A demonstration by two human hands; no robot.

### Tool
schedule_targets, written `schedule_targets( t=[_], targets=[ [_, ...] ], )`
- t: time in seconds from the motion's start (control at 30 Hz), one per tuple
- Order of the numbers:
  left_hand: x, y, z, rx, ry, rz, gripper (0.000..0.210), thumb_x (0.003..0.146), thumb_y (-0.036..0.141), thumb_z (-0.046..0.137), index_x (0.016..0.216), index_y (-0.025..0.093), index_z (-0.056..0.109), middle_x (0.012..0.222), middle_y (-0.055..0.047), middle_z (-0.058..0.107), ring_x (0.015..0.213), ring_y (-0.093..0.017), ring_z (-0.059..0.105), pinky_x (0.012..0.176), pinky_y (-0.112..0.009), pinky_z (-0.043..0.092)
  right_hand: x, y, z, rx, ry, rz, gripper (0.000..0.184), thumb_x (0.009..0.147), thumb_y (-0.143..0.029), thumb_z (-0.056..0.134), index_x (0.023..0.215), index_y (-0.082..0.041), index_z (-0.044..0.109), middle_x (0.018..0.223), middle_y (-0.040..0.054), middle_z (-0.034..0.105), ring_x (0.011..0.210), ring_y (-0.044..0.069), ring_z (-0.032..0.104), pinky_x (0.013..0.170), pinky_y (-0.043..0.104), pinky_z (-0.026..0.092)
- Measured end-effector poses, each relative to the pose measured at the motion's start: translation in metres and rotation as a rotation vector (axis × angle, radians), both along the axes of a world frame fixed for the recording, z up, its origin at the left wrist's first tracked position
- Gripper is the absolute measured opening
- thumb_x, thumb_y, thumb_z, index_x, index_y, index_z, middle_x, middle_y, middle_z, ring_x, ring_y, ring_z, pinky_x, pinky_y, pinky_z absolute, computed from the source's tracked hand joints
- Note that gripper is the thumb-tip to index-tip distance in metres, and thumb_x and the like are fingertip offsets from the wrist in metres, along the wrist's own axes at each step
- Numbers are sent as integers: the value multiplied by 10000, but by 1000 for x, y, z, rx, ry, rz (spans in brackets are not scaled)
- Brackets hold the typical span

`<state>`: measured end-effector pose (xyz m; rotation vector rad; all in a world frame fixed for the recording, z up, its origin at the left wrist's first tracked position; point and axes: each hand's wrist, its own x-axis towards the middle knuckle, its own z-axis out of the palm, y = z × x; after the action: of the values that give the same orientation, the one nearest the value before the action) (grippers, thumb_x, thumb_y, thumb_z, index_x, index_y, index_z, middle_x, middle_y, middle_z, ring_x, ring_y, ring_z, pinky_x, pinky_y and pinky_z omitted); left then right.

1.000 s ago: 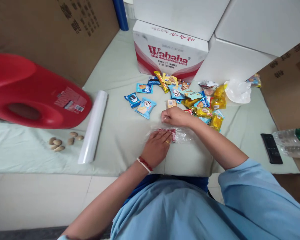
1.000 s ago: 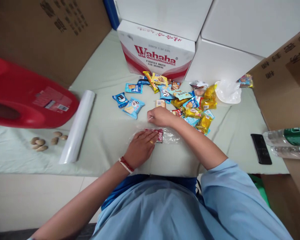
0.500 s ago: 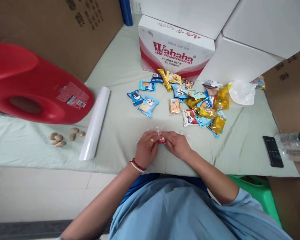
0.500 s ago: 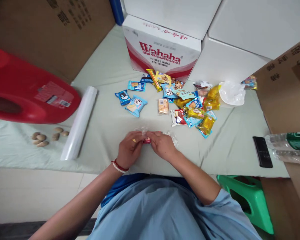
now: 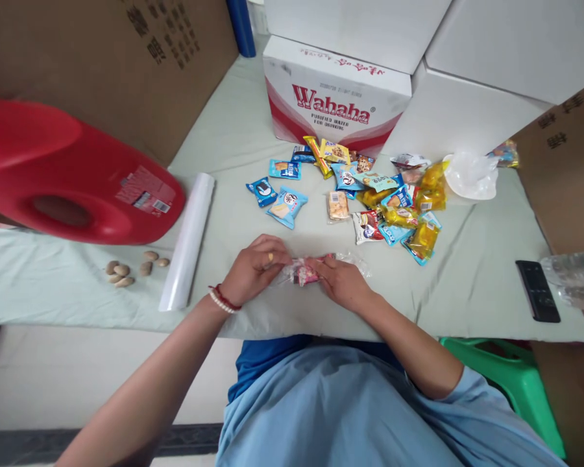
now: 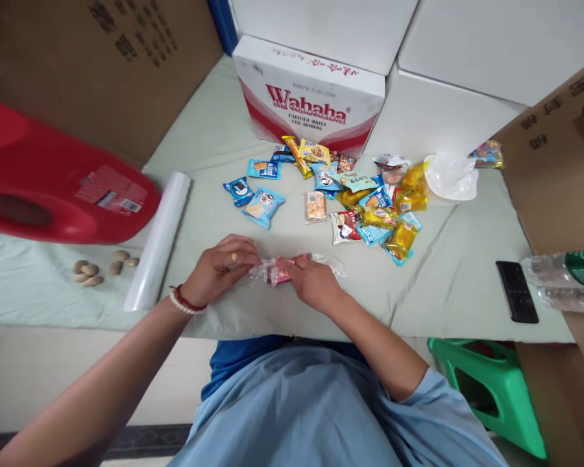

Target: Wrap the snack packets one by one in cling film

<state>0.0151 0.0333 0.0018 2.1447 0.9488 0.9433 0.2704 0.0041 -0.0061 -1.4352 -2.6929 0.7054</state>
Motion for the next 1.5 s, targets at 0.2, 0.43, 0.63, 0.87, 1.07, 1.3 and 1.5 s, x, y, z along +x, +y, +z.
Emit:
schedule_targets(
  t=[0.2, 0.43, 0.63, 0.87, 1.07, 1.3, 1.5],
  targets=[
    [-30, -40, -10, 144, 200, -51, 246, 1010, 200, 501, 1019, 257, 740, 969, -57, 744, 1034, -227, 636, 903, -373, 512, 8, -3, -14, 60, 156, 40, 499, 1054, -236, 449, 1550, -190, 469, 1227, 141, 663, 1112, 246, 633, 907, 362, 558],
    [-13, -75, -15, 151, 615, 163, 339, 1026, 324, 438, 1213, 162, 669, 1045, -116, 740, 1018, -285, 662, 941, -460, 465, 34, -29, -23, 180, 362, 173, 503, 1046, -284, 487, 1537, -180, 446, 1077, 132, 623, 968, 256, 582, 865, 423, 550],
    [33, -67, -17, 122, 901, 322, 417, 1065, 391, 410, 1332, 193, 663, 931, -118, 702, 962, -330, 622, 866, -502, 424, 53, -45, -19, 204, 83, -207, 467, 1082, -317, 416, 1503, -154, 534, 1009, 130, 645, 963, 255, 591, 846, 353, 531],
    [33, -76, -40, 302, 783, 622, 294, 1014, 320, 552, 1256, 265, 708, 1123, -151, 700, 1067, -330, 580, 854, -483, 410, 80, -48, -9, 277, 51, -459, 370, 1025, -279, 498, 1324, -222, 710, 1113, 133, 625, 995, 260, 574, 802, 367, 540],
    [41, -76, -47, 228, 611, 348, 339, 957, 103, 472, 1186, 193, 706, 1150, -152, 725, 1105, -300, 632, 934, -451, 502, 47, -26, 5, 281, 240, 21, 491, 985, -256, 598, 1475, -261, 566, 1521, 147, 497, 1398, 322, 415, 1142, 556, 408],
    [52, -87, -39, 23, 538, 379, 649, 844, 244, 593, 1473, 120, 496, 1523, -223, 533, 1387, -422, 505, 1105, -569, 441, 25, -2, -27, 179, 173, 16, 621, 936, -150, 604, 1544, -201, 487, 1349, 193, 525, 1220, 320, 464, 1068, 524, 448],
    [72, -72, -40, -274, 154, 661, 431, 834, 262, 609, 1257, 186, 636, 1091, -130, 769, 1003, -319, 722, 905, -434, 543, 17, -28, -23, 207, 482, -43, 621, 980, -234, 529, 1585, -181, 397, 1300, 176, 457, 1172, 286, 464, 1037, 470, 484]
  ],
)
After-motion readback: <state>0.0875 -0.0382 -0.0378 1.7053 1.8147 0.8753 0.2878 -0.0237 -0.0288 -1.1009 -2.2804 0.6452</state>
